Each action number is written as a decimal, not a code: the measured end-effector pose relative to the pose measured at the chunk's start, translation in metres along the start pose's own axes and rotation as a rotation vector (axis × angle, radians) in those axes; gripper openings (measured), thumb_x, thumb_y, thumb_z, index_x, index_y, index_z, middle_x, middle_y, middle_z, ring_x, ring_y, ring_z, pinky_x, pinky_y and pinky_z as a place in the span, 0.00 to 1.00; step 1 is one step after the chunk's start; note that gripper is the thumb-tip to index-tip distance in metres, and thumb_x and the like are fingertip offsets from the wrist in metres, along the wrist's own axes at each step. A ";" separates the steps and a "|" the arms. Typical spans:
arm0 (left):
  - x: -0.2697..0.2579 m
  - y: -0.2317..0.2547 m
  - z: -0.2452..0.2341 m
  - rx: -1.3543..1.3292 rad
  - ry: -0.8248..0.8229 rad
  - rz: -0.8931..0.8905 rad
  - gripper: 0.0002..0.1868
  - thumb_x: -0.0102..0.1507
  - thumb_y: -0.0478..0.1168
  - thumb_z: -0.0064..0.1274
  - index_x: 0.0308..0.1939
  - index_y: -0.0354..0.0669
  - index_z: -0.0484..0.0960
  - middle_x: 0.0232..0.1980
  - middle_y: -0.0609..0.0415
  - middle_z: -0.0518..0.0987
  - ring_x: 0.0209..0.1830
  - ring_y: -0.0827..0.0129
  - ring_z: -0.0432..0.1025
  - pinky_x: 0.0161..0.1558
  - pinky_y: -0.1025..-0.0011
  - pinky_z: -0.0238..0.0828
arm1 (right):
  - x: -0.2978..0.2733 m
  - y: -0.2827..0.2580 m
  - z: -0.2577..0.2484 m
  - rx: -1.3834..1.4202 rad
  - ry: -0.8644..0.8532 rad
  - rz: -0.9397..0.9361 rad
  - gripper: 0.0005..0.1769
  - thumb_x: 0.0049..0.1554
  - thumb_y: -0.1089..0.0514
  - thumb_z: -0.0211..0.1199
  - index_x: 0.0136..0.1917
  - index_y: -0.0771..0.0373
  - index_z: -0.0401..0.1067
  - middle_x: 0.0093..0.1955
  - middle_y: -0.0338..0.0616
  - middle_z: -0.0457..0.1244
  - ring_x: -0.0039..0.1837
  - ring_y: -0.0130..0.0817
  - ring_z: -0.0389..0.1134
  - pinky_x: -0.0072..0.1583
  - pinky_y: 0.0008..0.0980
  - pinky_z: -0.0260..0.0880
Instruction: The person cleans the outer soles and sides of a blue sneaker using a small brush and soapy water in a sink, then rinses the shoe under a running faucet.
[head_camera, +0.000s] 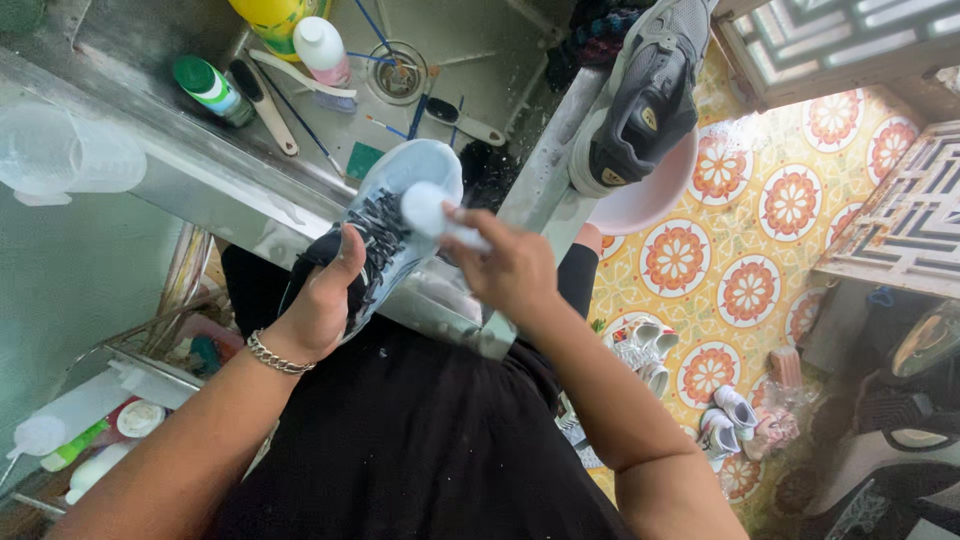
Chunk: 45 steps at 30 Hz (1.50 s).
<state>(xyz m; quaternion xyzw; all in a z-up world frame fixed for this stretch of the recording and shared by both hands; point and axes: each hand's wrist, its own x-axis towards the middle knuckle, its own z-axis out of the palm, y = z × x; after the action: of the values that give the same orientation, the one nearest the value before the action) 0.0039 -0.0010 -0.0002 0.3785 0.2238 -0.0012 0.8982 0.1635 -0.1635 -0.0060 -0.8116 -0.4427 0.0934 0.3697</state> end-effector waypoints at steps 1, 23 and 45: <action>0.000 -0.001 0.000 0.019 0.015 0.017 0.43 0.70 0.65 0.34 0.74 0.31 0.61 0.72 0.44 0.68 0.73 0.61 0.63 0.72 0.61 0.60 | 0.011 0.014 -0.007 0.002 0.028 0.065 0.16 0.57 0.52 0.73 0.56 0.54 0.74 0.50 0.45 0.73 0.33 0.39 0.73 0.36 0.34 0.70; 0.010 0.038 0.016 -0.328 0.262 0.185 0.61 0.57 0.81 0.41 0.76 0.34 0.54 0.73 0.38 0.68 0.75 0.50 0.67 0.71 0.50 0.63 | -0.018 -0.023 0.016 0.198 -0.036 -0.169 0.21 0.56 0.59 0.75 0.61 0.55 0.73 0.49 0.47 0.73 0.40 0.34 0.76 0.39 0.28 0.73; -0.004 0.027 -0.079 -0.370 0.131 -0.020 0.32 0.56 0.25 0.53 0.66 0.26 0.71 0.60 0.43 0.78 0.63 0.57 0.72 0.69 0.59 0.66 | 0.057 0.072 0.103 -0.579 -0.698 0.181 0.19 0.54 0.59 0.59 0.59 0.54 0.77 0.48 0.51 0.71 0.51 0.50 0.73 0.51 0.46 0.73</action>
<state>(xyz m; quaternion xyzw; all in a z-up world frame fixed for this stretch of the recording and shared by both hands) -0.0264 0.0710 -0.0287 0.2037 0.2818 0.0557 0.9359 0.1940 -0.0895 -0.1183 -0.8367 -0.4760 0.2657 -0.0530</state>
